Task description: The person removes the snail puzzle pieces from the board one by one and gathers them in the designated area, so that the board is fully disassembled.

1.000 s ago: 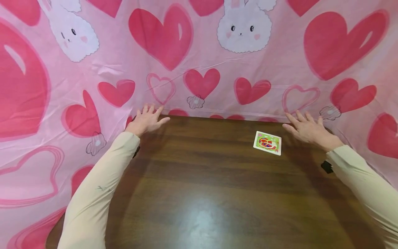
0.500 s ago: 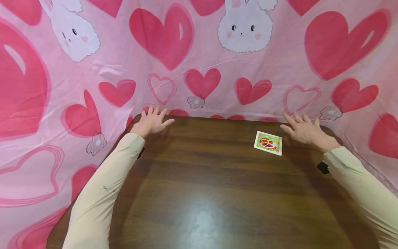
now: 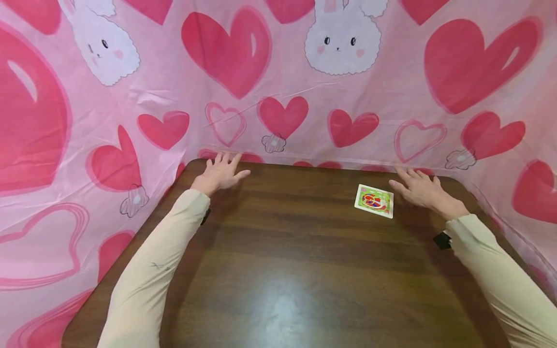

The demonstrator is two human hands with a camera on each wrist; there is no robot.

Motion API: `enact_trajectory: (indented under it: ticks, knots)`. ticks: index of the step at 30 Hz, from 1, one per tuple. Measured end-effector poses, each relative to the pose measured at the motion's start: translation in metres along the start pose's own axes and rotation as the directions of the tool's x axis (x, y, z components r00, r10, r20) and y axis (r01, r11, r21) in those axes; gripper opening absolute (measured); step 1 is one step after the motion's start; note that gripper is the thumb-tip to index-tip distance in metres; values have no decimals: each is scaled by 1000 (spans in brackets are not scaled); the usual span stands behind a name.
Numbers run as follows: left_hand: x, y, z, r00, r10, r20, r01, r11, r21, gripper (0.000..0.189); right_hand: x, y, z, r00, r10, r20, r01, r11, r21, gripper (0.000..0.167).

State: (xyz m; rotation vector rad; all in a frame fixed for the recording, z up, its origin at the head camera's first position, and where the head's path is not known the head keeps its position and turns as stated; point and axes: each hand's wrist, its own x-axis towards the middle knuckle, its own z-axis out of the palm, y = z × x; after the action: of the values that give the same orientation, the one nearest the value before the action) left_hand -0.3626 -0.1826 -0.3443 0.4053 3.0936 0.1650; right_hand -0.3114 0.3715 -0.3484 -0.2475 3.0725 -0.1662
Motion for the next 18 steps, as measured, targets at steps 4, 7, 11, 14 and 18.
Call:
enact_trajectory:
  ticks: [4,7,11,14,18]
  knots:
    - [3,7,3,1000,21,-6,-21,1000,-7,79,1,1,8,1000,1,6,-1,1000,25,80]
    - [6,13,8,1000,27,-5,-28,1000,-15,79,1,4,14,1000,3,12,-3,999,40,79]
    - [9,22,16,999,33,22,-32,998,-47,79,0,7,21,999,8,34,-10,998,67,80]
    - [10,29,23,999,38,32,-35,996,-78,79,2,7,26,999,-3,42,0,996,84,80]
    - [11,39,32,998,48,34,-44,994,-104,78,4,7,31,999,-26,41,22,995,92,78]
